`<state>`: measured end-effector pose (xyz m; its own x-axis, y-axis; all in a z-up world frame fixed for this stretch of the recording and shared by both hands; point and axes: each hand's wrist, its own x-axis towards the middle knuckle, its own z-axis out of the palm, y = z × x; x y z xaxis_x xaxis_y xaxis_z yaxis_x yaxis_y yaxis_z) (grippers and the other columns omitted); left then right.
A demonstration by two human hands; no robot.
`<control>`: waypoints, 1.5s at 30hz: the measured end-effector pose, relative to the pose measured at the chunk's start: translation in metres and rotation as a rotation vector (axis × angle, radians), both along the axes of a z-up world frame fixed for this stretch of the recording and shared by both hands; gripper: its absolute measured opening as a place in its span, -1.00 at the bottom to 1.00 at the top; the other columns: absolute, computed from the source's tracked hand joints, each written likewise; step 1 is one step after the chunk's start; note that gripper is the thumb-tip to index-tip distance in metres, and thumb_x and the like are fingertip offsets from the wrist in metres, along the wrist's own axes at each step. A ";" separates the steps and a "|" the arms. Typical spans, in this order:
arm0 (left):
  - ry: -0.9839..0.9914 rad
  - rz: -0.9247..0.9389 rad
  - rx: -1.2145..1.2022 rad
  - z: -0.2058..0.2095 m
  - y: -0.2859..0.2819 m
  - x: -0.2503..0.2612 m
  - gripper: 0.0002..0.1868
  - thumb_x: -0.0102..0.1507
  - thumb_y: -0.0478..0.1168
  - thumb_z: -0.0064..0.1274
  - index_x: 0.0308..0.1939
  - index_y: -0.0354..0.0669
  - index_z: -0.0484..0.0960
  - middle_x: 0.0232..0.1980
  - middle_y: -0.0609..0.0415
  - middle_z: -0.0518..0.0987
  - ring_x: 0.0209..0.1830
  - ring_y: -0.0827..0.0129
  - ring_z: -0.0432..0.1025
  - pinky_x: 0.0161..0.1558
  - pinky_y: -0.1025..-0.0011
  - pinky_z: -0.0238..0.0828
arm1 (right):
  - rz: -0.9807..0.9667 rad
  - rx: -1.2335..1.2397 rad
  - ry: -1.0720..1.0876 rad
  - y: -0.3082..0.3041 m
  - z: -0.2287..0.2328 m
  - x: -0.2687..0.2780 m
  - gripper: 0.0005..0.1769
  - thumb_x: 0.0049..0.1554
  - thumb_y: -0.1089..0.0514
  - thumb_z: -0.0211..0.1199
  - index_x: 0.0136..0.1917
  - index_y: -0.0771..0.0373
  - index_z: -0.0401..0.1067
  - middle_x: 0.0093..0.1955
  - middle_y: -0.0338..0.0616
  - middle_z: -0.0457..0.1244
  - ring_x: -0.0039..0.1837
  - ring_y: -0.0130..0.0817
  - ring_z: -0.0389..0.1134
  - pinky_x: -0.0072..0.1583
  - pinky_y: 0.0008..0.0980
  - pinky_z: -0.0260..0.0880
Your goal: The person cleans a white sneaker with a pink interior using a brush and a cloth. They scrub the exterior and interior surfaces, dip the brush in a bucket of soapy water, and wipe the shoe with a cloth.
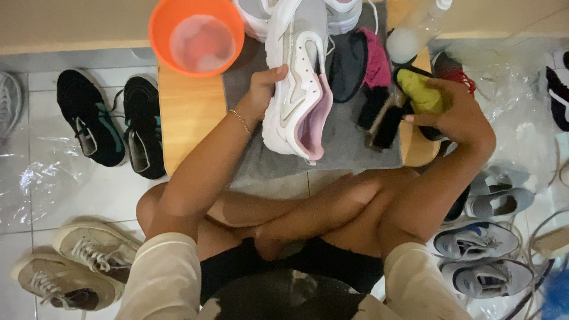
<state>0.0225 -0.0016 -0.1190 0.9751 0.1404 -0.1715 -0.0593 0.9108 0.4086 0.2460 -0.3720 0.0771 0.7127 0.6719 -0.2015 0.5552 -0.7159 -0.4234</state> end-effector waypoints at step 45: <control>-0.112 -0.025 -0.158 0.063 -0.013 -0.004 -0.28 0.41 0.21 0.18 0.33 -0.40 0.70 0.13 -0.31 0.82 0.11 -0.09 0.75 0.34 -0.09 0.70 | -0.048 -0.195 0.077 0.053 0.001 -0.051 0.13 -0.22 -0.05 0.77 0.54 0.09 0.35 0.36 0.07 0.41 0.36 0.04 0.43 0.33 0.00 0.34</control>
